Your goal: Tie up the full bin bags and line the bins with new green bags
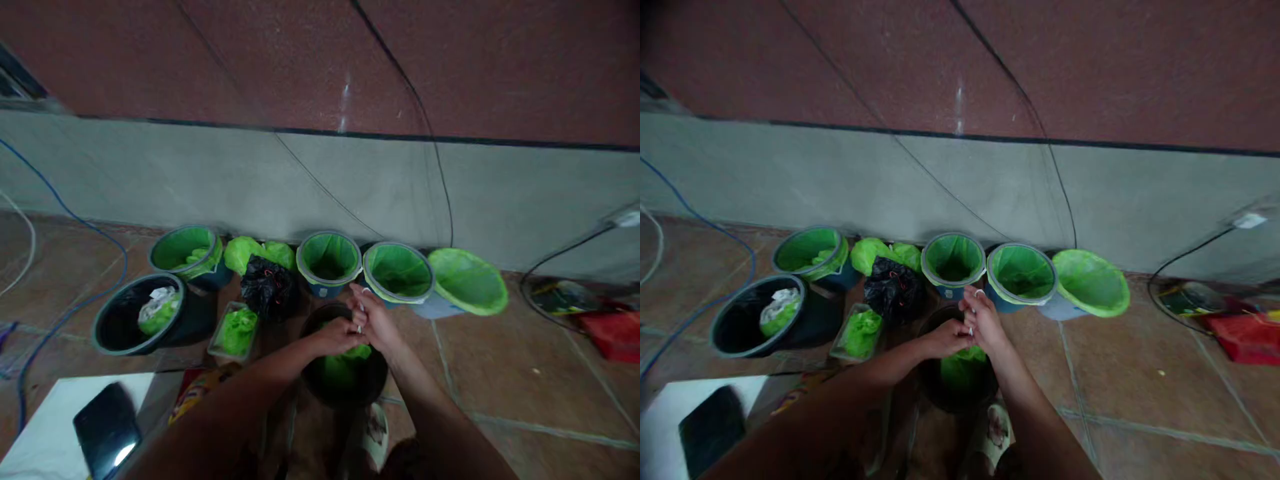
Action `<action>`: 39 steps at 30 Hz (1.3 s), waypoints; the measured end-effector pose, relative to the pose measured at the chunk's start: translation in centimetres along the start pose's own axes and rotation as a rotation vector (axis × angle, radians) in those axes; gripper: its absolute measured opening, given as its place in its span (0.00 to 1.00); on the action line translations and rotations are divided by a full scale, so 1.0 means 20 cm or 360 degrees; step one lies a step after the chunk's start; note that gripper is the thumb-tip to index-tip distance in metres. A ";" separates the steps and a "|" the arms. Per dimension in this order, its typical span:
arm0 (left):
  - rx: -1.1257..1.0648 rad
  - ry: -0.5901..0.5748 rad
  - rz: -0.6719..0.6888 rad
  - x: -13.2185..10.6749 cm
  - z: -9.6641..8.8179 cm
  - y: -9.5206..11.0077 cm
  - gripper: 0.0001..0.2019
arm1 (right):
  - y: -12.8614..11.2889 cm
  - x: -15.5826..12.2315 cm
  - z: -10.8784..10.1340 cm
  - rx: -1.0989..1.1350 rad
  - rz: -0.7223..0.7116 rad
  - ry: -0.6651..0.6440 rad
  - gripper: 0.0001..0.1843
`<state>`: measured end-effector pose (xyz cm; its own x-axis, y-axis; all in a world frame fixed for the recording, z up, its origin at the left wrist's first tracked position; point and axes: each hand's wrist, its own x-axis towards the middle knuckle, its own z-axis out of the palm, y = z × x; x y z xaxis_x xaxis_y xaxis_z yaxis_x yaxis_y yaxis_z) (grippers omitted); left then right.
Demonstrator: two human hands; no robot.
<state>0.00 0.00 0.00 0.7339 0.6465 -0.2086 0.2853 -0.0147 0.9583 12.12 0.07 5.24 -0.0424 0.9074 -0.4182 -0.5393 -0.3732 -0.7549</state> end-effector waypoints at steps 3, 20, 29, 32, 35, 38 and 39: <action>-0.0084 0.0113 -0.0101 0.00 -0.03 -0.02 0.20 | -0.04 0.00 -0.05 -0.0060 0.0021 -0.0011 0.23; -0.0546 0.0849 -0.0402 0.00 -0.17 -0.02 0.03 | -0.26 -0.17 -0.30 -0.1375 0.0393 -0.0262 0.26; 0.1218 0.0425 0.0392 -0.08 -0.17 0.09 0.12 | -0.04 -0.01 -0.30 -0.1693 -0.0546 -0.0111 0.14; 0.1348 0.0391 0.0494 -0.09 -0.18 0.10 0.11 | 0.06 0.02 -0.24 -0.1618 -0.0497 -0.0427 0.15; 0.1425 0.0412 0.0593 -0.11 -0.20 0.10 0.10 | 0.08 0.03 -0.23 -0.1538 -0.0378 -0.0540 0.14; 0.1542 0.0471 0.0743 -0.12 -0.19 0.09 0.09 | 0.06 0.02 -0.22 -0.1475 -0.0282 -0.0584 0.12; 0.1572 0.0508 0.0786 -0.12 -0.19 0.09 0.09 | 0.05 0.02 -0.21 -0.1449 -0.0251 -0.0578 0.11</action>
<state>-3.59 1.28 2.94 0.7506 0.5657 0.3414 0.4725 -0.8207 0.3211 15.02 -0.77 2.15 -0.3628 0.9069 -0.2143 0.2844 -0.1113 -0.9522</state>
